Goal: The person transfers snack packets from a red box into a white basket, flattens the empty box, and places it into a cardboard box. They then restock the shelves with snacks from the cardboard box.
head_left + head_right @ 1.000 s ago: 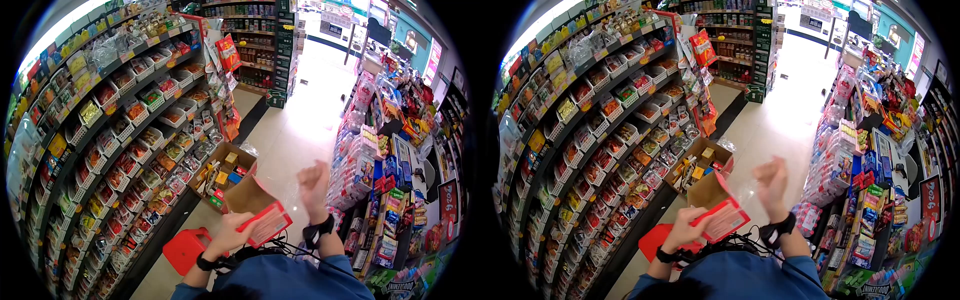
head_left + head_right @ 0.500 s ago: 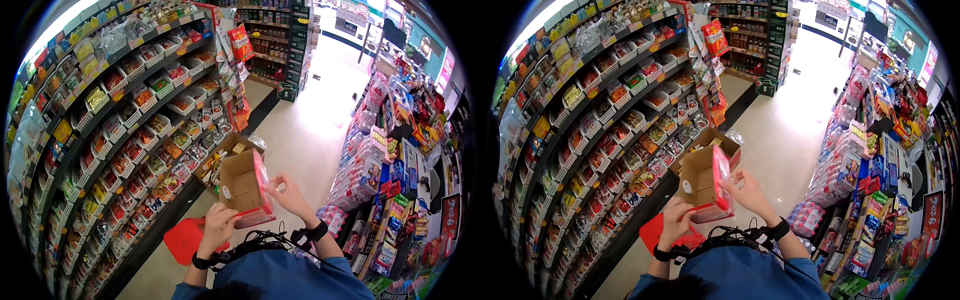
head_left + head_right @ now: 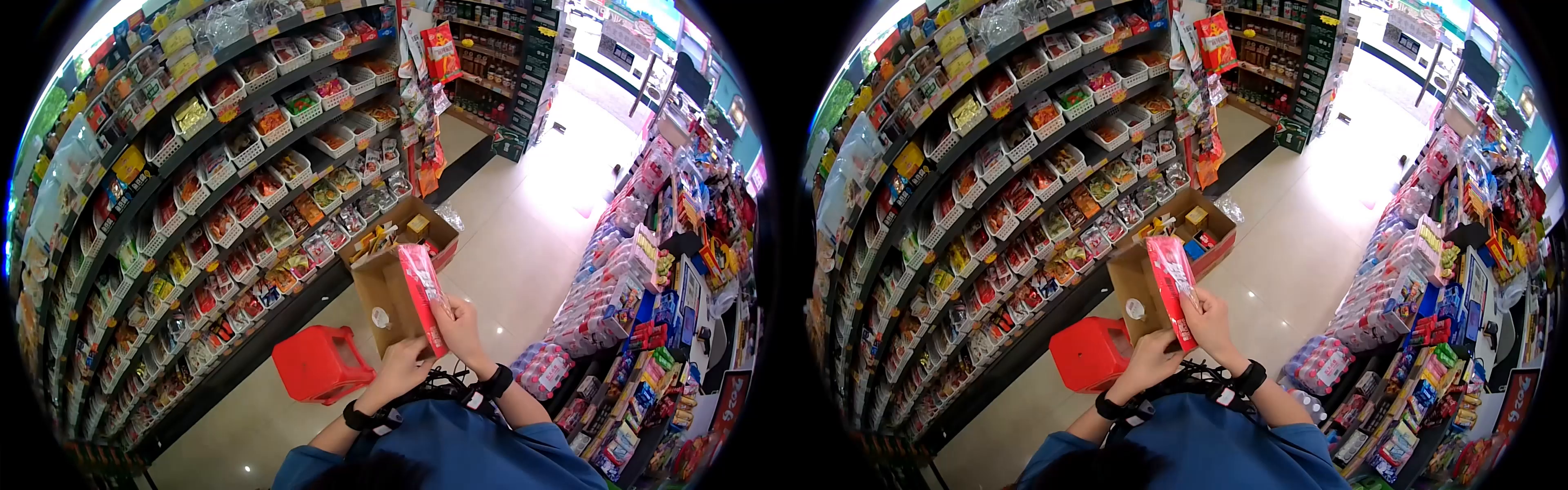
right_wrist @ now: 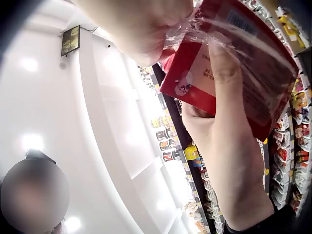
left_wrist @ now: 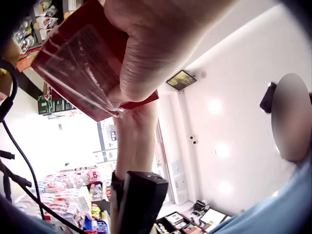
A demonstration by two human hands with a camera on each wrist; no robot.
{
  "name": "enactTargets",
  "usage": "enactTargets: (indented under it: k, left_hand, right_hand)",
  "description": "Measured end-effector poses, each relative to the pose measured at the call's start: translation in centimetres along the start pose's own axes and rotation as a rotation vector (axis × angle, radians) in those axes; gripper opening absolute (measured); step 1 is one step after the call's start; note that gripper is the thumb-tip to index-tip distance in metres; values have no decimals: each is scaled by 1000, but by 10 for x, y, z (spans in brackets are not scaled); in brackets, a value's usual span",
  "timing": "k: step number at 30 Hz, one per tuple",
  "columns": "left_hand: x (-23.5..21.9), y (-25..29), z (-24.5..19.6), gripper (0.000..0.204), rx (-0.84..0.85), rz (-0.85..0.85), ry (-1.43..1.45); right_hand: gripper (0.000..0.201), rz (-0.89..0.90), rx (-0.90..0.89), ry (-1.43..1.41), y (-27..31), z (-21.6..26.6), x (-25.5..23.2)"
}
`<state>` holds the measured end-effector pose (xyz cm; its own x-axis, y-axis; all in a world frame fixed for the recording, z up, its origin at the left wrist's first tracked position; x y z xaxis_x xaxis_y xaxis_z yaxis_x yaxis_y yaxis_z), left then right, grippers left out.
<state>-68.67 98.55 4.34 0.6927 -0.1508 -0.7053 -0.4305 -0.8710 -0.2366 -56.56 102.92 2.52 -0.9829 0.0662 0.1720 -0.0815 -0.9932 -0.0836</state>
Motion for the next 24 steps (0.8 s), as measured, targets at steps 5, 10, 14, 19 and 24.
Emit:
enactTargets:
  k: [5,10,14,19,24]
  left_hand:
    - [-8,1,-21,15,123,-26,-41]
    - [-24,5,-26,11,98,27,-142]
    - [-25,8,-31,7,62,-10,-219]
    - [-6,18,-28,6,53,-156,-361]
    - [6,14,-28,5,58,-134,-439]
  right_hand:
    - [21,129,175,-251,-2,31,-9]
    - [24,275,105,-114,-7,25,-33]
    - [16,277,25,202,1,28,-36]
    - [38,394,191,331,27,-2,-41]
    - [33,689,336,298,16,-23,-48]
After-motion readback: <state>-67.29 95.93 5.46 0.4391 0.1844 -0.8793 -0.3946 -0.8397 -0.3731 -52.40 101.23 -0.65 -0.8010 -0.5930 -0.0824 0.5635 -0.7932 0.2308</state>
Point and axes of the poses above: each hand's wrist, its own y-axis away from the middle knuckle, its own x-axis out of the palm, z = x × y, the point moved 4 cm from there along -y, towards the middle knuckle, and after that the axes turned 13 degrees about -y, right-handed, at the moved point
